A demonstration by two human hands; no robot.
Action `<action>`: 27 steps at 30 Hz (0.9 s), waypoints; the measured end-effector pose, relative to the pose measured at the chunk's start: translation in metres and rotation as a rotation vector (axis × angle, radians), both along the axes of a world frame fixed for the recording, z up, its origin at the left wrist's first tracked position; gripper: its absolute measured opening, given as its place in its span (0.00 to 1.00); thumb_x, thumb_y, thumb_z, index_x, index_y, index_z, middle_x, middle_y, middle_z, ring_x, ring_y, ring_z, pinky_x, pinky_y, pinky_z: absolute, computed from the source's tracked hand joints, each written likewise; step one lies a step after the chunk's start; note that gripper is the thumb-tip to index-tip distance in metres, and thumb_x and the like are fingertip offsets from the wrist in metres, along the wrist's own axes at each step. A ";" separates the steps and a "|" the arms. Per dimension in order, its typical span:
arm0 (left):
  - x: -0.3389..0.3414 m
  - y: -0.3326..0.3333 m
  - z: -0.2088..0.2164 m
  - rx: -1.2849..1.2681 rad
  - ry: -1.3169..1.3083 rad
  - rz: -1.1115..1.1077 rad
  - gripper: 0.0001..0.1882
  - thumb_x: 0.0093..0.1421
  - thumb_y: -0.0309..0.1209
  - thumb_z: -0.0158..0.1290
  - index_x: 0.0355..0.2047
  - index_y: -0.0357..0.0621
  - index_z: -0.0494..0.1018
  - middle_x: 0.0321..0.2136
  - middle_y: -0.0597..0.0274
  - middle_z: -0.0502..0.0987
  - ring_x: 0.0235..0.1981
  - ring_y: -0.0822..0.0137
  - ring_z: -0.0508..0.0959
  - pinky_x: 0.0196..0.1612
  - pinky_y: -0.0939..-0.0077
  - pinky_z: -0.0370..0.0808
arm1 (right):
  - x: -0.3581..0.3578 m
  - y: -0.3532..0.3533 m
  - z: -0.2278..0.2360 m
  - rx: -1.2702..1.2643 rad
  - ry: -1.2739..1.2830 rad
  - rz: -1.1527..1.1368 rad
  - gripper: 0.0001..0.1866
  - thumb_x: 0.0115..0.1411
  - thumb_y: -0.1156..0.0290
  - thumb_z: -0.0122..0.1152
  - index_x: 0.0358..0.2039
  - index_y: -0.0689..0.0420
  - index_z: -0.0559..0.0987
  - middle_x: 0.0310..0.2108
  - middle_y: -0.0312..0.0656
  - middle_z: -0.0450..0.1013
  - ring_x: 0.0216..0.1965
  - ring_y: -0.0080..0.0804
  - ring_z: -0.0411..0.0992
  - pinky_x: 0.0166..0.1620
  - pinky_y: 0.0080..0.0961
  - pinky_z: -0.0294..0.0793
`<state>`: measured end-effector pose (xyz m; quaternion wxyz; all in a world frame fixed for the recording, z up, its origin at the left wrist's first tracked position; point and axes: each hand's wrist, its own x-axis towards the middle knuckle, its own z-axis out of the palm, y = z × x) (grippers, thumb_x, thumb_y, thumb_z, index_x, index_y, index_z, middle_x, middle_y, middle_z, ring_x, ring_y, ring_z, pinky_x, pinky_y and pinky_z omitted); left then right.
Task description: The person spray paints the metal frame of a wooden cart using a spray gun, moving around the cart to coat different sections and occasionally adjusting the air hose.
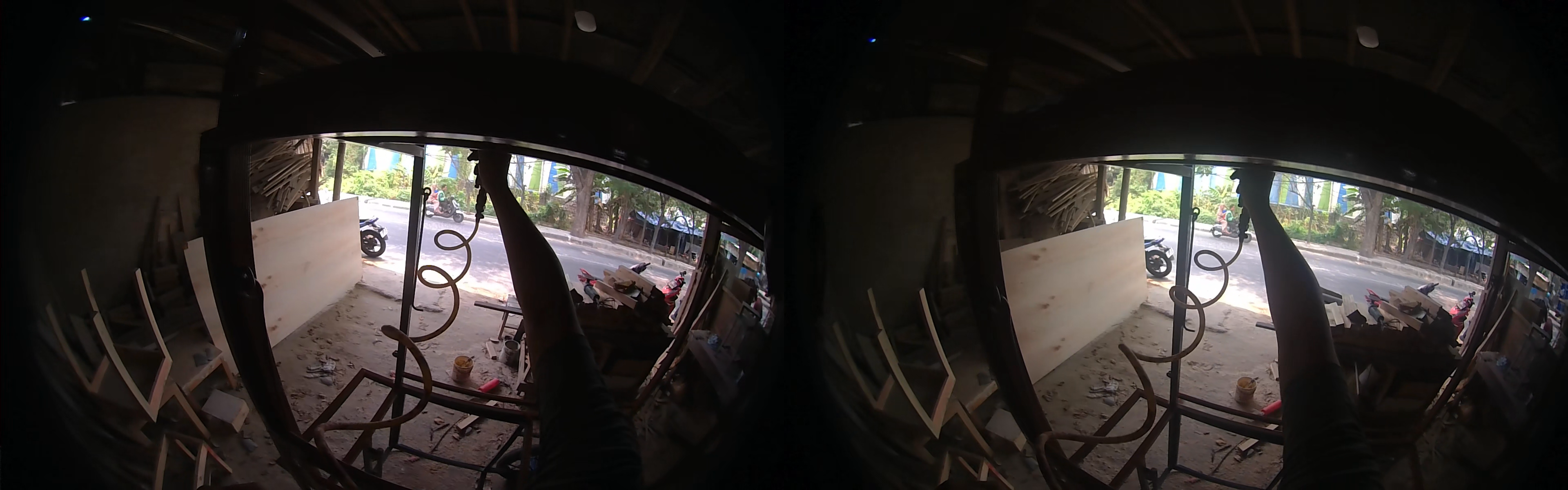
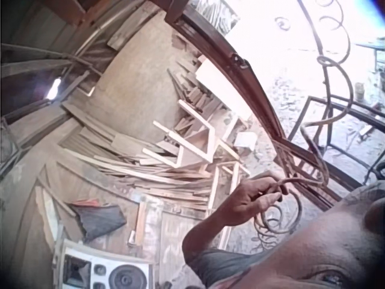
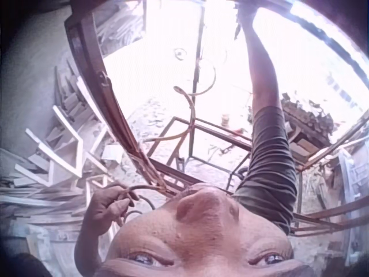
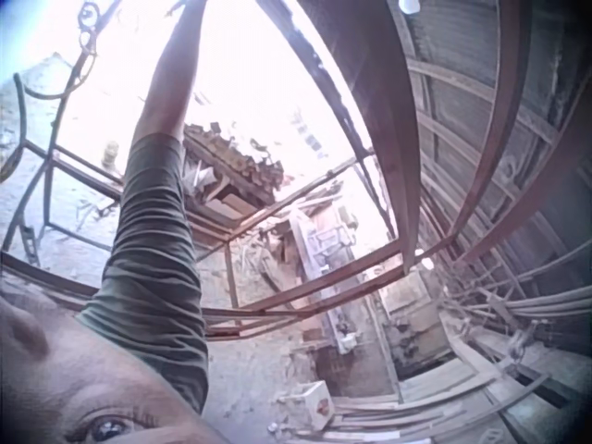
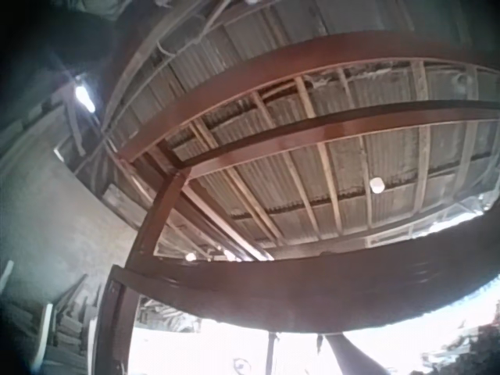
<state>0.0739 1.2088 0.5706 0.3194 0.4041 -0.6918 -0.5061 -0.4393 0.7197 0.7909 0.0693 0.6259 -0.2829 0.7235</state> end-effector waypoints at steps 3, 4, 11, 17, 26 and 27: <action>0.001 -0.002 0.001 0.009 -0.006 0.009 0.13 0.62 0.30 0.50 0.36 0.32 0.78 0.28 0.64 0.73 0.21 0.80 0.71 0.22 0.85 0.68 | 0.017 0.003 -0.001 0.054 -0.088 0.178 0.22 0.70 0.48 0.52 0.39 0.58 0.75 0.17 0.40 0.74 0.10 0.21 0.64 0.13 0.20 0.61; 0.001 -0.002 0.002 0.012 -0.011 0.013 0.13 0.62 0.30 0.50 0.36 0.32 0.78 0.28 0.64 0.73 0.21 0.80 0.71 0.22 0.85 0.68 | 0.018 -0.003 -0.001 0.086 -0.106 0.184 0.22 0.71 0.48 0.52 0.40 0.58 0.75 0.16 0.39 0.72 0.10 0.22 0.64 0.13 0.21 0.62; 0.001 -0.007 0.002 -0.030 -0.023 -0.052 0.12 0.62 0.30 0.49 0.34 0.31 0.78 0.31 0.61 0.74 0.20 0.78 0.71 0.22 0.84 0.69 | -0.039 -0.034 0.020 -0.348 0.092 -0.528 0.17 0.71 0.56 0.51 0.44 0.58 0.74 0.26 0.43 0.71 0.28 0.39 0.74 0.32 0.38 0.74; -0.009 -0.011 0.009 -0.021 -0.034 -0.110 0.12 0.62 0.30 0.50 0.35 0.32 0.78 0.26 0.64 0.72 0.19 0.79 0.70 0.22 0.84 0.68 | -0.107 0.003 0.030 -0.553 0.148 -0.804 0.15 0.70 0.59 0.51 0.46 0.58 0.75 0.35 0.51 0.74 0.40 0.45 0.76 0.43 0.46 0.75; -0.040 -0.024 0.012 -0.103 0.007 -0.285 0.13 0.62 0.30 0.51 0.36 0.31 0.78 0.26 0.65 0.71 0.21 0.79 0.69 0.23 0.84 0.66 | -0.223 0.110 0.030 -0.093 0.053 -0.775 0.21 0.67 0.67 0.54 0.59 0.57 0.70 0.40 0.46 0.74 0.34 0.40 0.75 0.49 0.44 0.72; -0.046 -0.022 0.014 -0.096 -0.003 -0.270 0.13 0.62 0.30 0.51 0.36 0.31 0.78 0.27 0.64 0.72 0.21 0.79 0.69 0.23 0.84 0.66 | -0.210 0.113 0.024 -0.109 0.037 -0.787 0.21 0.67 0.68 0.53 0.60 0.57 0.69 0.38 0.44 0.73 0.31 0.39 0.74 0.47 0.45 0.73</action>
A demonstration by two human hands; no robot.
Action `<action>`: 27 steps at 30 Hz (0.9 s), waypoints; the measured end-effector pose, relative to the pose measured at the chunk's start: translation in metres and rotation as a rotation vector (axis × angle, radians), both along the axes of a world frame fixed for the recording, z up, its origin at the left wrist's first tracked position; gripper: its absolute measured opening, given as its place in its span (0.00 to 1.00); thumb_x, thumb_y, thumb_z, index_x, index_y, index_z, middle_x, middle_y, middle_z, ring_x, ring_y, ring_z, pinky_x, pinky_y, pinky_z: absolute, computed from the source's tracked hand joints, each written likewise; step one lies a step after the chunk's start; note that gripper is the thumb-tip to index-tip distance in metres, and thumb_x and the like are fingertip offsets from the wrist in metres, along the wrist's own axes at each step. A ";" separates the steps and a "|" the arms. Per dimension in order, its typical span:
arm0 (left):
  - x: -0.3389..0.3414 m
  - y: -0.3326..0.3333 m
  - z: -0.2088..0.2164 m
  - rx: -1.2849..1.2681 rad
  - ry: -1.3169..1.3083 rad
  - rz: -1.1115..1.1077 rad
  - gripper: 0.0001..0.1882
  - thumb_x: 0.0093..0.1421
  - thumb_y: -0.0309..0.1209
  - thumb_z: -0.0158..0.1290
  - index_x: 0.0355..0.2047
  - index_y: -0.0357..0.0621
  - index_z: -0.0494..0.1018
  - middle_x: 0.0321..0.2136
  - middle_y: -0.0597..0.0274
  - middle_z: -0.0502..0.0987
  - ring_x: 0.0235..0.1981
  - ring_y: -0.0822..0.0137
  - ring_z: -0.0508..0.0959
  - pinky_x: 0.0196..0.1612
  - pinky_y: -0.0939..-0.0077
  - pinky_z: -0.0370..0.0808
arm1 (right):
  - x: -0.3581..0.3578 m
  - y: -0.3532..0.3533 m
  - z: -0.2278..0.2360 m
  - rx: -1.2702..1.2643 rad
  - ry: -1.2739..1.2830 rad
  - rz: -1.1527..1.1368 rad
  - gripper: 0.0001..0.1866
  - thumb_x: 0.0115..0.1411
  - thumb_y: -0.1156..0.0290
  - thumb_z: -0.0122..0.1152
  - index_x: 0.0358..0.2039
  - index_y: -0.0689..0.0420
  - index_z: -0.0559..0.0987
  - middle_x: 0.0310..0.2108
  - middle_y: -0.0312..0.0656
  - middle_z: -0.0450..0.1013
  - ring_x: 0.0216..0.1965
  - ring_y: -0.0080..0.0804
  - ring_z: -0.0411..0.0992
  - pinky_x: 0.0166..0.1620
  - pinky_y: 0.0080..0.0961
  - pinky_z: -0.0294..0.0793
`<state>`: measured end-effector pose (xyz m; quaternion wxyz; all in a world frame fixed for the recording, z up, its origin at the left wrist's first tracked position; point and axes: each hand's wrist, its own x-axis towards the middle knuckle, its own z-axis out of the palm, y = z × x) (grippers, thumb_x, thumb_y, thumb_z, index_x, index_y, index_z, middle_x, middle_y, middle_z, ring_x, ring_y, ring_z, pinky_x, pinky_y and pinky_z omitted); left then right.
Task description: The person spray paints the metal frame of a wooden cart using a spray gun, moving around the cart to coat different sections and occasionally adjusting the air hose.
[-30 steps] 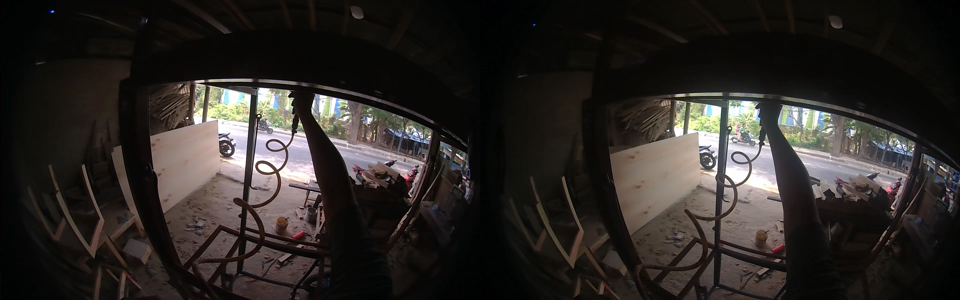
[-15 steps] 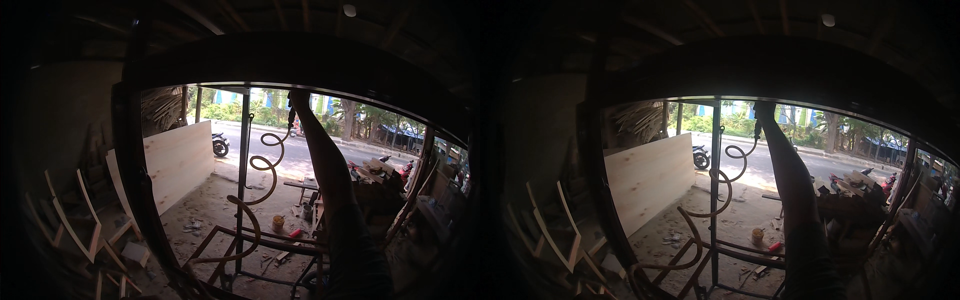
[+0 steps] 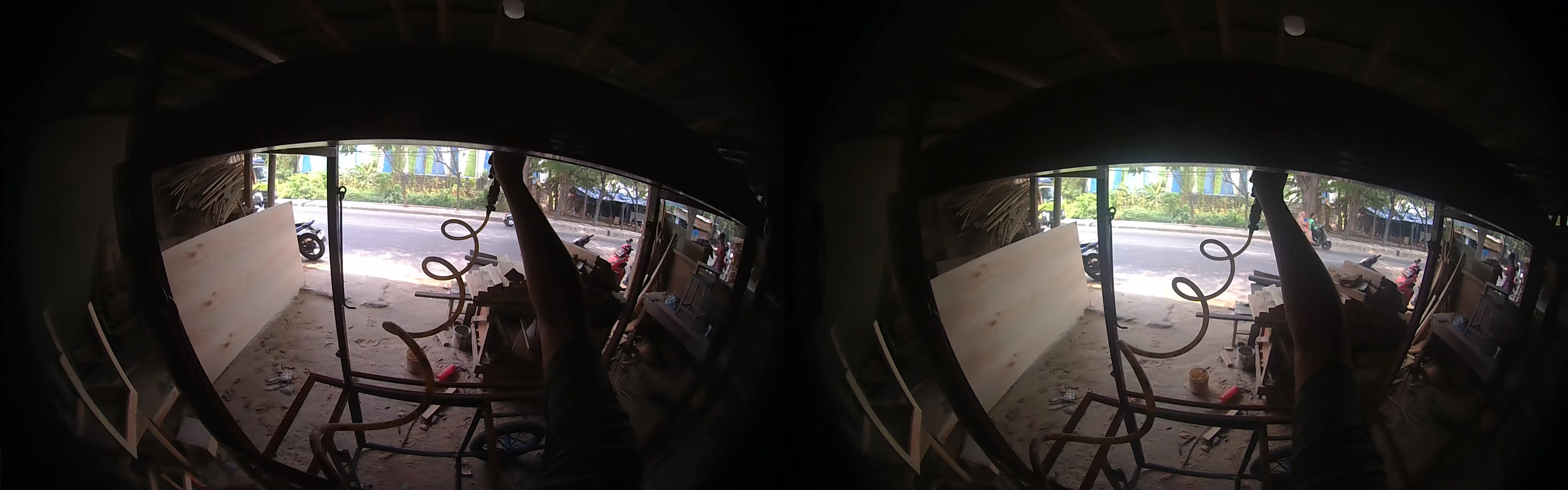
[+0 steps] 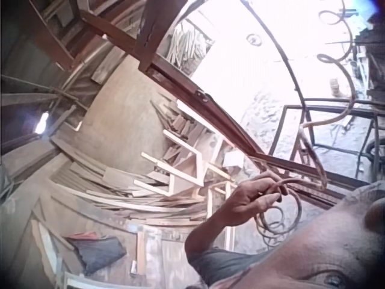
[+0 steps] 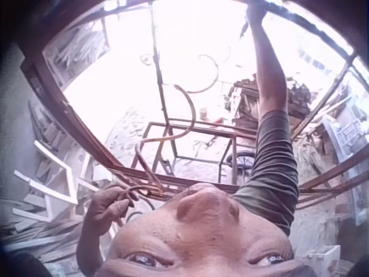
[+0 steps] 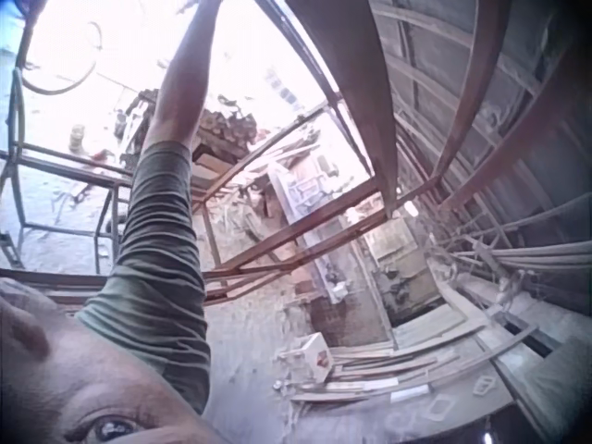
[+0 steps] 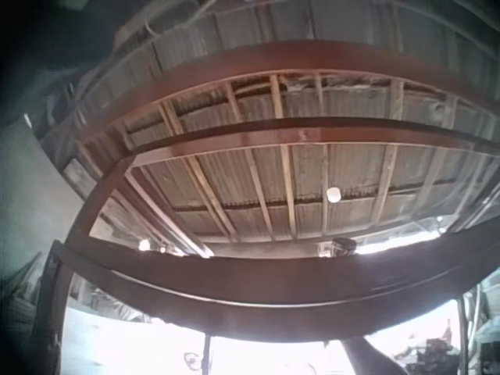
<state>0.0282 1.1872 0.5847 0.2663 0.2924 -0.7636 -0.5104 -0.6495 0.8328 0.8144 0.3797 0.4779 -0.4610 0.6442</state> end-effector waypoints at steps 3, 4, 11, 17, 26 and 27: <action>-0.014 -0.002 0.004 -0.005 0.001 -0.059 0.12 0.62 0.30 0.51 0.36 0.31 0.78 0.30 0.63 0.72 0.21 0.79 0.70 0.23 0.84 0.66 | -0.042 0.041 -0.002 -0.145 0.033 0.087 0.22 0.68 0.66 0.53 0.60 0.57 0.70 0.50 0.48 0.73 0.49 0.46 0.72 0.58 0.46 0.67; -0.018 -0.004 0.005 -0.011 0.008 -0.095 0.12 0.62 0.30 0.51 0.36 0.32 0.78 0.31 0.63 0.72 0.21 0.79 0.70 0.23 0.83 0.66 | -0.065 0.054 0.001 -0.240 0.104 0.067 0.22 0.68 0.64 0.54 0.61 0.57 0.71 0.54 0.50 0.73 0.56 0.49 0.70 0.61 0.46 0.65; -0.057 -0.002 0.012 0.043 -0.025 -0.142 0.12 0.62 0.30 0.51 0.35 0.32 0.79 0.31 0.63 0.72 0.21 0.80 0.70 0.23 0.84 0.66 | -0.161 0.126 -0.013 -0.153 0.251 -0.582 0.23 0.67 0.63 0.55 0.62 0.53 0.72 0.61 0.51 0.69 0.67 0.48 0.62 0.68 0.50 0.57; -0.084 -0.004 0.011 0.005 -0.006 -0.232 0.13 0.63 0.32 0.51 0.36 0.31 0.79 0.31 0.63 0.73 0.21 0.79 0.70 0.22 0.84 0.66 | -0.239 0.181 -0.007 -0.341 0.290 -0.766 0.24 0.66 0.63 0.58 0.61 0.54 0.73 0.58 0.51 0.72 0.62 0.49 0.67 0.64 0.44 0.64; -0.121 -0.002 0.016 0.060 -0.027 -0.261 0.13 0.64 0.30 0.51 0.36 0.31 0.78 0.31 0.63 0.73 0.21 0.79 0.71 0.22 0.86 0.67 | -0.266 0.271 0.003 -0.417 0.364 -0.724 0.22 0.68 0.61 0.54 0.60 0.53 0.72 0.57 0.45 0.72 0.58 0.41 0.69 0.62 0.46 0.63; -0.124 -0.003 0.016 0.062 -0.035 -0.271 0.13 0.64 0.30 0.50 0.36 0.30 0.78 0.31 0.64 0.73 0.21 0.79 0.71 0.22 0.87 0.67 | -0.268 0.280 0.005 -0.421 0.373 -0.717 0.22 0.68 0.60 0.53 0.60 0.53 0.72 0.56 0.44 0.72 0.58 0.40 0.69 0.62 0.47 0.62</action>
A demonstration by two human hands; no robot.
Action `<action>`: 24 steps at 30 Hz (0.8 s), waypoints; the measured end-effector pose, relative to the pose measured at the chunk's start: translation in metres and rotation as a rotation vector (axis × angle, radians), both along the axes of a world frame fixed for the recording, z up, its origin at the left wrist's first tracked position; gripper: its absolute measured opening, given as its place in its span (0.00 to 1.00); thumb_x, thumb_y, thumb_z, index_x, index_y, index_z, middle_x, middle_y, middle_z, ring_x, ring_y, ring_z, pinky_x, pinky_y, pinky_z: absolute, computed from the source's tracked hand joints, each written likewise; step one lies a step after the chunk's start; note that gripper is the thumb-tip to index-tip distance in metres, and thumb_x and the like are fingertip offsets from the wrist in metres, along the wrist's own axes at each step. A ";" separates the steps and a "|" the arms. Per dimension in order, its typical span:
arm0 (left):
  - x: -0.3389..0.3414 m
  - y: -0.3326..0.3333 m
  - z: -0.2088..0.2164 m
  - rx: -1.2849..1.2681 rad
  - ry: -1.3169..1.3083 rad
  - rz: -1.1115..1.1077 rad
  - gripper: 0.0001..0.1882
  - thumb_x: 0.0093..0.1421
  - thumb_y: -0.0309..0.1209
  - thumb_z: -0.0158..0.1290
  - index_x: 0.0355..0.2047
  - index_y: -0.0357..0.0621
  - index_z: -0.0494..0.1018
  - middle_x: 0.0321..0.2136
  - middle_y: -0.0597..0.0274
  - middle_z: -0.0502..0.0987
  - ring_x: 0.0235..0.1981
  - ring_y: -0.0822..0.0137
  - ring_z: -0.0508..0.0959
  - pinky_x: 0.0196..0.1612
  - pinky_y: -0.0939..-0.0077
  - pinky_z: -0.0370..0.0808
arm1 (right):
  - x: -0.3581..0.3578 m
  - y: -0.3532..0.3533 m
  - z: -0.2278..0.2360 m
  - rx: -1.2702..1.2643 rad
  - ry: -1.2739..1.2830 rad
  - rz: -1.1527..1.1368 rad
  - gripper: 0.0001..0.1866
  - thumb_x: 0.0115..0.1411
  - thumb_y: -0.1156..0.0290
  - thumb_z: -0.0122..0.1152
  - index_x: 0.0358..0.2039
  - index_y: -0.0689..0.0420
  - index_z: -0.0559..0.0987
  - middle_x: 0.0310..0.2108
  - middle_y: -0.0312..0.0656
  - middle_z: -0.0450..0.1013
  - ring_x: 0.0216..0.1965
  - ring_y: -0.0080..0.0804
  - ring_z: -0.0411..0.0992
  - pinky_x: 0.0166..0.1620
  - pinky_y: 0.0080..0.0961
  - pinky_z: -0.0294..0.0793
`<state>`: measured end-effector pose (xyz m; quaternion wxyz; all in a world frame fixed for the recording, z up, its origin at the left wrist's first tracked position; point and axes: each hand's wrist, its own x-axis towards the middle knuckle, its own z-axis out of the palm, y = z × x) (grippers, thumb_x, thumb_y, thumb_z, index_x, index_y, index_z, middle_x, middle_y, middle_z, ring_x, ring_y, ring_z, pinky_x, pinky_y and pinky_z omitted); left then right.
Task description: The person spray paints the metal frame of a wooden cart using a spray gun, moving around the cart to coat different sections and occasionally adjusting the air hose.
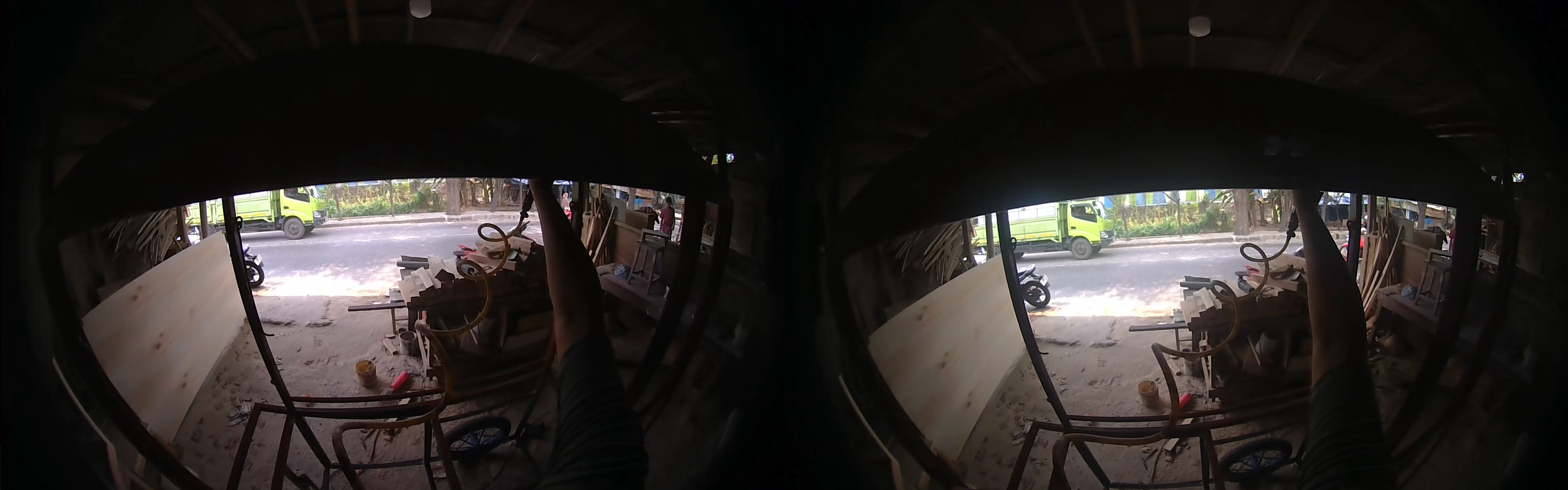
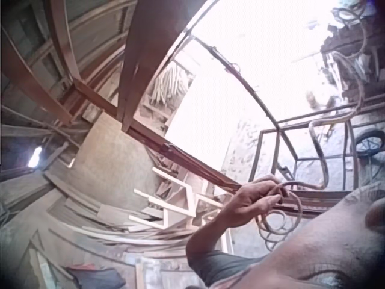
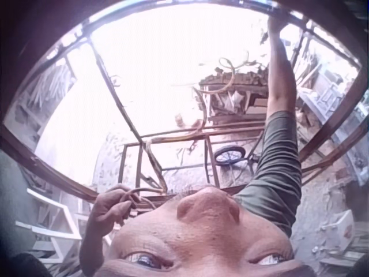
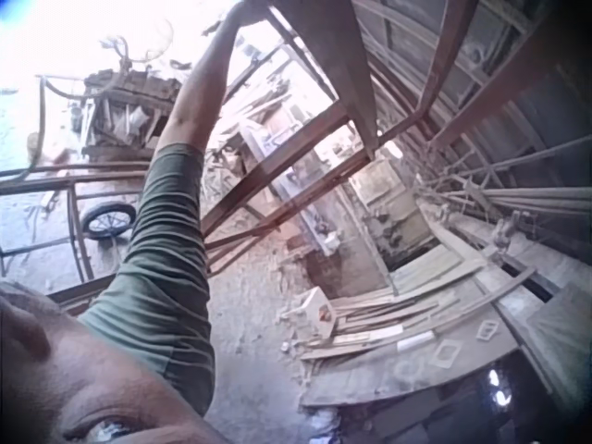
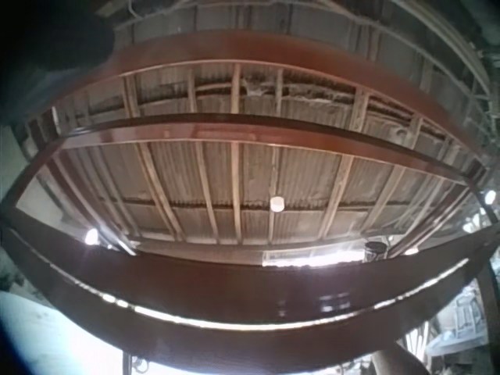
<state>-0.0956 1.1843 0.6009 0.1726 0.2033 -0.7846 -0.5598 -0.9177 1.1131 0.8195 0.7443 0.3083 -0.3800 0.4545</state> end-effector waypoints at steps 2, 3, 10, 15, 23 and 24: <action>-0.005 0.000 0.000 0.019 -0.031 -0.002 0.13 0.65 0.30 0.50 0.36 0.31 0.78 0.31 0.64 0.73 0.21 0.80 0.71 0.22 0.87 0.67 | -0.005 0.016 0.003 -0.001 0.027 0.006 0.21 0.68 0.60 0.52 0.60 0.52 0.72 0.56 0.42 0.72 0.57 0.38 0.69 0.62 0.48 0.62; -0.007 0.001 0.000 0.038 -0.054 0.009 0.13 0.65 0.30 0.50 0.36 0.31 0.78 0.31 0.64 0.73 0.22 0.80 0.71 0.22 0.87 0.67 | -0.008 0.019 0.003 -0.001 0.041 0.015 0.21 0.69 0.59 0.51 0.59 0.52 0.71 0.56 0.42 0.72 0.56 0.37 0.69 0.61 0.48 0.61; -0.040 0.000 -0.001 -0.021 -0.086 -0.038 0.12 0.66 0.31 0.50 0.37 0.34 0.78 0.30 0.66 0.72 0.23 0.81 0.71 0.24 0.86 0.67 | -0.073 0.043 0.009 -0.041 -0.013 0.053 0.16 0.68 0.62 0.51 0.49 0.54 0.80 0.42 0.45 0.80 0.46 0.41 0.77 0.43 0.44 0.78; -0.055 -0.012 -0.003 0.002 -0.046 -0.106 0.12 0.67 0.31 0.50 0.38 0.35 0.78 0.27 0.68 0.72 0.22 0.82 0.70 0.23 0.86 0.67 | -0.132 0.082 0.008 -0.129 -0.160 -0.694 0.15 0.64 0.63 0.54 0.46 0.53 0.81 0.35 0.43 0.80 0.23 0.39 0.77 0.25 0.40 0.76; -0.062 -0.007 0.000 0.044 -0.076 -0.079 0.12 0.67 0.32 0.50 0.39 0.36 0.78 0.25 0.70 0.72 0.21 0.83 0.71 0.24 0.87 0.68 | -0.115 0.087 0.011 -0.174 -0.295 -0.585 0.20 0.65 0.55 0.55 0.45 0.58 0.81 0.30 0.43 0.80 0.23 0.40 0.76 0.24 0.41 0.74; -0.062 -0.005 0.001 0.044 -0.072 -0.073 0.12 0.67 0.32 0.50 0.40 0.36 0.78 0.25 0.70 0.72 0.22 0.83 0.71 0.24 0.88 0.68 | -0.112 0.083 0.007 -0.162 -0.265 -0.553 0.20 0.65 0.55 0.55 0.45 0.58 0.81 0.30 0.44 0.79 0.24 0.40 0.76 0.25 0.41 0.74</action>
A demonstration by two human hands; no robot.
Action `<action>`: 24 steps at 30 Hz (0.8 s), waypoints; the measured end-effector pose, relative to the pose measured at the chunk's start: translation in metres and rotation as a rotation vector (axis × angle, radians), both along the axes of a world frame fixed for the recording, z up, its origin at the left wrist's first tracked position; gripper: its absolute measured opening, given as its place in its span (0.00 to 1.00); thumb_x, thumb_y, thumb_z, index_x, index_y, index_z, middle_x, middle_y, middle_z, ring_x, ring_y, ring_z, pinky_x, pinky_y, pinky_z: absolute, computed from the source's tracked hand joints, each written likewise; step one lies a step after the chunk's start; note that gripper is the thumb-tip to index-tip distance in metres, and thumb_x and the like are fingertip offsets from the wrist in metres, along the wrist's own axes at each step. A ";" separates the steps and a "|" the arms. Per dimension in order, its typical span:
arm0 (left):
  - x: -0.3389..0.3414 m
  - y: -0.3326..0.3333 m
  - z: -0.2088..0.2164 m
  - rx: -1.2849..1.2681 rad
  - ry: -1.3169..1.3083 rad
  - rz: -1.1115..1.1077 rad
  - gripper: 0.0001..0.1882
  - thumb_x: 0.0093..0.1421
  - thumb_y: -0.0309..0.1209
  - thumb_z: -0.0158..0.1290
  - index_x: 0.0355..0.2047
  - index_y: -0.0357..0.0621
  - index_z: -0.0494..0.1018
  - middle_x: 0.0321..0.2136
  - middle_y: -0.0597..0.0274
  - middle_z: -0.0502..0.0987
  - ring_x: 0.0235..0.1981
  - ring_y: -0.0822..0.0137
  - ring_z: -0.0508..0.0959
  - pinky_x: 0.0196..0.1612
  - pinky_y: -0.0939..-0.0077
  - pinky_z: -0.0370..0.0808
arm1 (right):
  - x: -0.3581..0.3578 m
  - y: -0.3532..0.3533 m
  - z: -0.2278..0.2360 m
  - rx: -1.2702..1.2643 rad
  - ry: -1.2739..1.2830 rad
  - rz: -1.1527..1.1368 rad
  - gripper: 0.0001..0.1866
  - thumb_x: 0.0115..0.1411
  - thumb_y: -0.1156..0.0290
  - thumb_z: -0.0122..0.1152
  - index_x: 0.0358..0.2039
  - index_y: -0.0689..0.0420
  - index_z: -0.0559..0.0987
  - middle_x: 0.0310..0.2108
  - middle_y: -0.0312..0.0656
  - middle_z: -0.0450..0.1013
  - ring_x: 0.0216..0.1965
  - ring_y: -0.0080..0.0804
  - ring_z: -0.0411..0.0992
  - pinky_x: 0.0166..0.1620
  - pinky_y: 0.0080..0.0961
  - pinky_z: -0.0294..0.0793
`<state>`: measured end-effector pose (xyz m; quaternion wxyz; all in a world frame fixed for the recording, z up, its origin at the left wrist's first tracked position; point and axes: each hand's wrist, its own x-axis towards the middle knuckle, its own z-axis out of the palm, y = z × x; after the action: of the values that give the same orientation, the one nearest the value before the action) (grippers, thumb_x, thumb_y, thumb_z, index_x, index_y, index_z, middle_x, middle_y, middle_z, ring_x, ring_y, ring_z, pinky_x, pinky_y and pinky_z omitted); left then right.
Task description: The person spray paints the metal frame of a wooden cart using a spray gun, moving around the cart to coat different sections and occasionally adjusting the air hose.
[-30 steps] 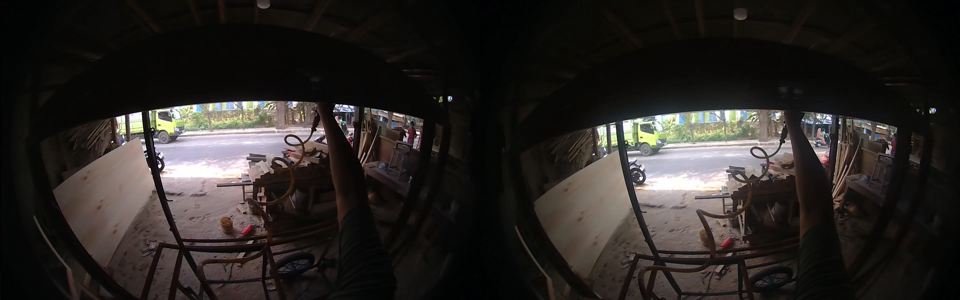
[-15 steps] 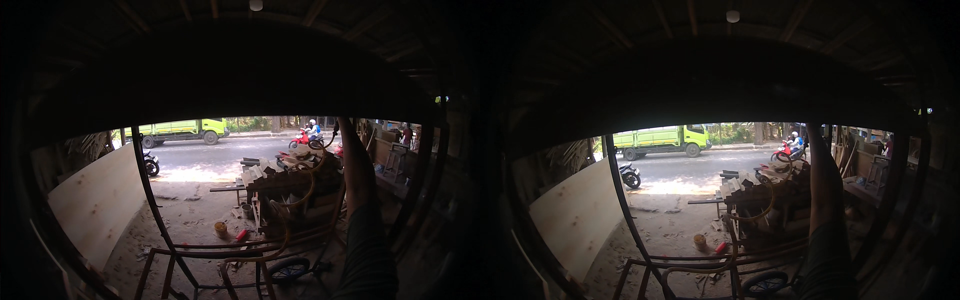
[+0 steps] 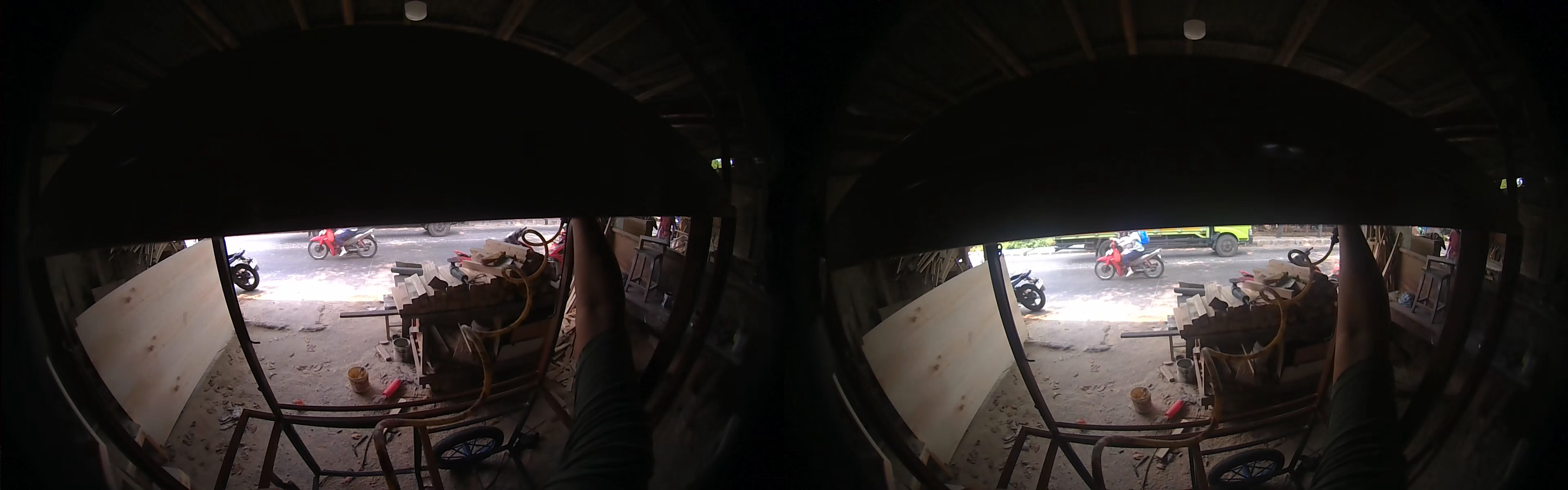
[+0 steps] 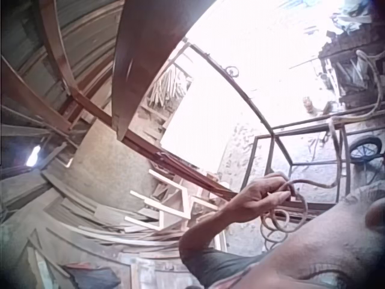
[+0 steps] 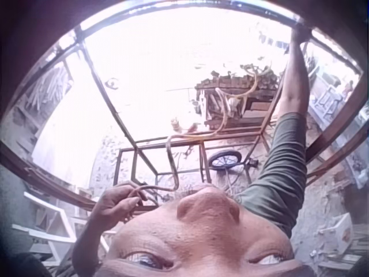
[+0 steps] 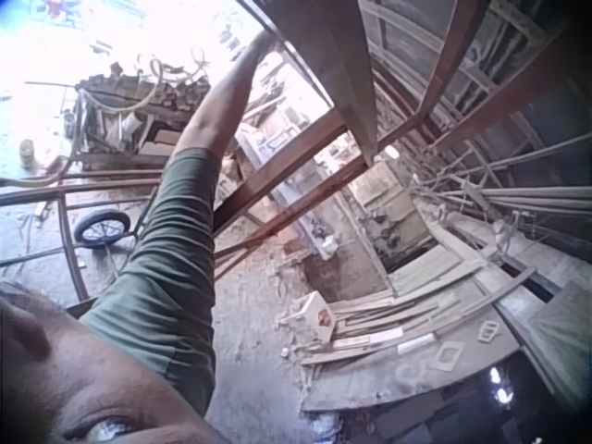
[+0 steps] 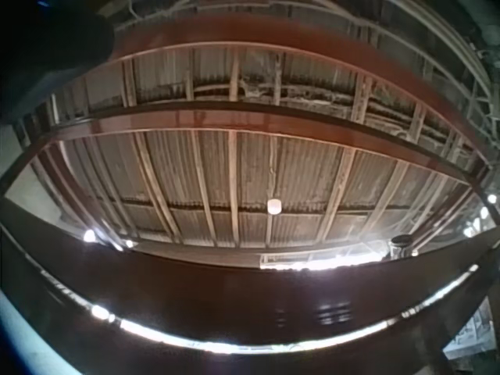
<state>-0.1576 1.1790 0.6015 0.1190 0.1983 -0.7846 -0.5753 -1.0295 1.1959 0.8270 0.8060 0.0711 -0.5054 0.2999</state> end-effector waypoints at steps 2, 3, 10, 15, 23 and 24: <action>0.001 0.002 0.001 0.003 0.004 0.006 0.12 0.67 0.32 0.50 0.40 0.36 0.78 0.25 0.70 0.72 0.22 0.84 0.71 0.24 0.88 0.68 | 0.006 -0.010 -0.003 0.034 0.051 0.070 0.19 0.65 0.56 0.55 0.45 0.58 0.81 0.31 0.44 0.79 0.26 0.41 0.76 0.27 0.41 0.74; 0.001 0.003 0.002 0.007 0.004 0.005 0.12 0.67 0.32 0.50 0.40 0.36 0.78 0.26 0.70 0.72 0.22 0.84 0.71 0.25 0.88 0.69 | 0.009 -0.016 -0.005 0.051 0.069 0.100 0.19 0.65 0.56 0.55 0.46 0.58 0.80 0.32 0.45 0.79 0.27 0.41 0.76 0.28 0.41 0.74; 0.020 0.006 -0.001 0.012 0.036 0.051 0.12 0.66 0.31 0.50 0.38 0.34 0.78 0.30 0.68 0.72 0.23 0.82 0.70 0.25 0.87 0.66 | 0.066 -0.072 -0.011 0.160 0.183 0.308 0.17 0.66 0.59 0.54 0.47 0.58 0.79 0.36 0.47 0.78 0.33 0.44 0.75 0.35 0.43 0.74; 0.045 0.014 -0.002 0.019 0.034 0.109 0.11 0.65 0.29 0.50 0.37 0.31 0.77 0.31 0.66 0.71 0.23 0.81 0.69 0.25 0.85 0.65 | 0.121 -0.140 -0.003 0.232 0.251 0.475 0.16 0.67 0.61 0.53 0.48 0.58 0.78 0.38 0.48 0.77 0.37 0.45 0.75 0.40 0.44 0.73; 0.091 0.022 -0.009 0.001 0.060 0.236 0.10 0.64 0.27 0.50 0.36 0.31 0.77 0.31 0.66 0.71 0.25 0.81 0.69 0.26 0.85 0.65 | 0.231 -0.238 -0.007 0.304 0.331 0.687 0.15 0.68 0.64 0.53 0.50 0.58 0.77 0.42 0.51 0.76 0.44 0.48 0.74 0.47 0.46 0.73; 0.098 0.021 -0.011 -0.081 0.062 0.223 0.09 0.64 0.27 0.50 0.35 0.33 0.78 0.32 0.66 0.71 0.25 0.80 0.68 0.27 0.84 0.64 | 0.246 -0.252 -0.009 0.308 0.349 0.711 0.15 0.69 0.65 0.53 0.50 0.58 0.77 0.43 0.51 0.76 0.45 0.48 0.74 0.48 0.46 0.73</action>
<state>-0.0599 1.2002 0.5905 0.2143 0.2613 -0.7763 -0.5321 -0.7832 0.9436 0.8182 0.7057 0.4105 -0.3443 0.4637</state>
